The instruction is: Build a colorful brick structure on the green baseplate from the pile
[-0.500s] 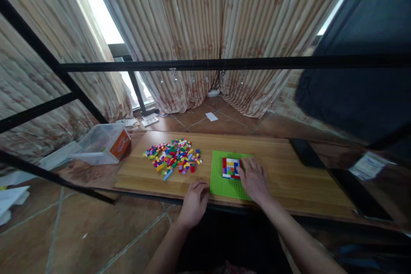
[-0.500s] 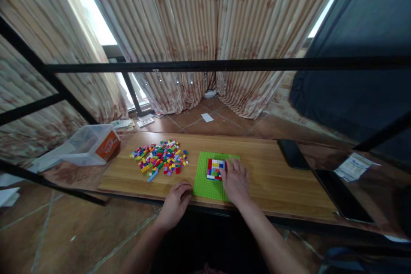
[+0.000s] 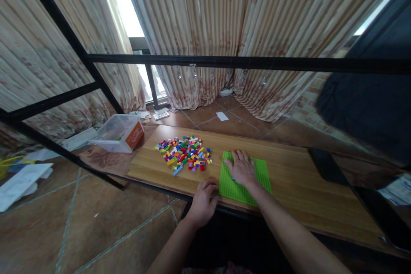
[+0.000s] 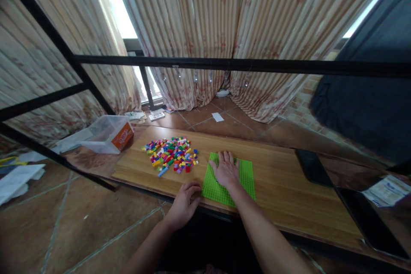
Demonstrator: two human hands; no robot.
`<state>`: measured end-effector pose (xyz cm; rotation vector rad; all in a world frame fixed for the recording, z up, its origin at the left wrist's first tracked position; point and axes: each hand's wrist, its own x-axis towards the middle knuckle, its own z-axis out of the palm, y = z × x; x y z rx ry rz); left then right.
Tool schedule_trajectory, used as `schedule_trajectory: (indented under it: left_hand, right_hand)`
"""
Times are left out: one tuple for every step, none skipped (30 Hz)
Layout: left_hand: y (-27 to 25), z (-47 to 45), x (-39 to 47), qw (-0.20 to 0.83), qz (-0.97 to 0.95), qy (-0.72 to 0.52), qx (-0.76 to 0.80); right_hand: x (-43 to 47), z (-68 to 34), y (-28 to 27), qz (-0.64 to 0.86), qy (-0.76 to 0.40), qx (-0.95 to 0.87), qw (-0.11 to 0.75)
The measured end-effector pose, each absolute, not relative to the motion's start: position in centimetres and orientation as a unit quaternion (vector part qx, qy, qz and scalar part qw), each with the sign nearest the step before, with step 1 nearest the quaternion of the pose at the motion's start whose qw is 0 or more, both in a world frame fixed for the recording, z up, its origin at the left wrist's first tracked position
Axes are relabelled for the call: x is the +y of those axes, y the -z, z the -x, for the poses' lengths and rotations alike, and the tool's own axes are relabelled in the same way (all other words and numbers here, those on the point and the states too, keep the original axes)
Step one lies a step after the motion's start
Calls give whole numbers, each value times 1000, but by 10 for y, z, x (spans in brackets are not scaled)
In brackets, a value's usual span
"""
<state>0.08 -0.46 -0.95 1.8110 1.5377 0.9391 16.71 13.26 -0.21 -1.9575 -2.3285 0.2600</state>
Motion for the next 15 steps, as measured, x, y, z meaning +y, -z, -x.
schedule_trajectory:
  left_hand:
    - [9,-1,-5,292,-678,-352,575]
    - [8,-1,-5,294,-678,-353,574]
    - [8,-1,-5,296,-677,-355,573]
    - [8,-1,-6,297,-675,-357,573]
    - [7,-1,-6,299,-674,-359,573]
    - [7,-1,-6,300,-672,-360,574]
    - [7,-1,-6,302,-670,-360,574]
    - [7,0,-6,305,-668,-360,575]
    - [7,0,-5,309,-668,-360,573]
    - [7,0,-4,314,-668,-359,571]
    - [6,1,-4,319,-669,-359,568]
    - [6,1,-3,323,-669,-359,565]
    - [7,1,-2,326,-669,-359,563]
    - [7,1,-2,327,-670,-360,561]
    - [7,1,-2,328,-669,-360,562]
  right_hand:
    - [133,-167,1,640,-84,-763,43]
    - [133,-167,0,639,-86,-763,41]
    - [135,-168,-1,638,-90,-764,37]
    - [137,-168,-2,637,-98,-764,33]
    - [139,-169,-4,636,-109,-763,29]
    - [142,-171,-5,637,-120,-761,28]
    - [146,-173,-7,639,-127,-758,30]
    - [149,-176,-8,641,-129,-755,36]
    - [151,-179,-8,643,-124,-754,44]
    - [153,-182,-7,643,-113,-755,53]
    - [154,-185,-6,642,-99,-758,59]
    - [154,-188,-3,640,-86,-761,63]
    - [153,-191,0,639,-78,-763,64]
    - [152,-193,3,639,-72,-763,64]
    - [151,-194,6,640,-68,-763,63]
